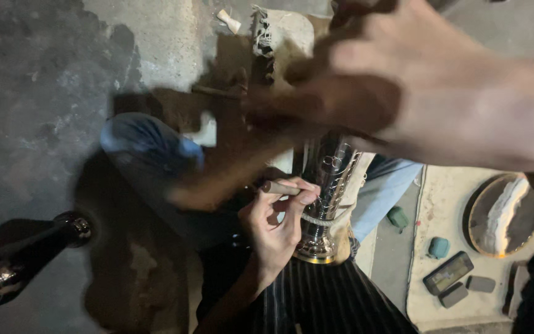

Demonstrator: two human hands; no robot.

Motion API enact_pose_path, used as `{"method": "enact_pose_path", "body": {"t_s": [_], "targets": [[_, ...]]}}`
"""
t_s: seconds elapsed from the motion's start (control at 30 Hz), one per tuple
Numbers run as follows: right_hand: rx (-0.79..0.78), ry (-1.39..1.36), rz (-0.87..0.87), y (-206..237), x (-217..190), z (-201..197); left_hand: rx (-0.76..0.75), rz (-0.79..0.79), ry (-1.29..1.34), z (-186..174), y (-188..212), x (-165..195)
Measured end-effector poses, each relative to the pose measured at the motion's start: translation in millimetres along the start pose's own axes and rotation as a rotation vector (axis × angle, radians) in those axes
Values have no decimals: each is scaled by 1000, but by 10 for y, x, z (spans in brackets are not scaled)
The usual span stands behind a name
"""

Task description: The person sits cross-legged on the floor with an engraved brass vase held upright against a padded rest, and decorates its surface by hand. They hold a small chisel against the metal and strike it with a wooden mallet, repositioning the chisel repeatedly to cut decorative patterns into the vase body.

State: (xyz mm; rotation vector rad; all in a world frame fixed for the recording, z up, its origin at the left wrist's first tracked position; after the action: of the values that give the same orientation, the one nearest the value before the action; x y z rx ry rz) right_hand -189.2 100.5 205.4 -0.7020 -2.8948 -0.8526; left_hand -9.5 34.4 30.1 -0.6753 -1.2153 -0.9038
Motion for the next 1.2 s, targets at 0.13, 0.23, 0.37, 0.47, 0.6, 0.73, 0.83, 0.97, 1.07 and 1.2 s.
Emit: {"method": "enact_pose_path", "body": {"t_s": [0.13, 0.23, 0.37, 0.47, 0.6, 0.73, 0.83, 0.97, 1.07, 1.2], "targets": [[29, 115, -29, 61, -67, 108, 12, -15, 71, -4, 73, -69], [182, 227, -57, 123, -84, 291, 28, -49, 171, 17, 127, -187], [447, 173, -43, 404, -48, 336, 25, -19, 341, 51, 111, -297], [765, -305, 195, 684, 57, 423, 26, 86, 423, -8, 12, -262], [1516, -1269, 622, 784, 75, 1366, -10, 22, 336, -99, -109, -162], [1592, -1118, 1233, 714, -263, 2693, -127, -121, 377, -26, -204, -142], [1566, -1394, 1361, 661, -521, 3206, -122, -77, 358, 33, -197, -142], [1352, -1432, 1436, 725, -460, 3209, -61, 16, 314, 41, -126, -144], [1344, -1371, 1381, 837, -87, 2846, -61, 30, 301, 41, -111, -159], [1255, -908, 727, 960, 345, 1979, -56, 1, 282, 39, -109, -171]]}}
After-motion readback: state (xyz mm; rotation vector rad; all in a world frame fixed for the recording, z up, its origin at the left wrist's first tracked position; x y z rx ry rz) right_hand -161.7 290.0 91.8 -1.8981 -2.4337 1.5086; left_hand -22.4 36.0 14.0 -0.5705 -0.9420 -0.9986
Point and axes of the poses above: each hand's wrist, its own y-axis away from the middle knuckle, its own z-axis out of the palm, x = y × z, the point moved 2 cm from there along -y, towards the middle knuckle, and after that the axes turned 12 degrees about x, right-handed, at the moved point
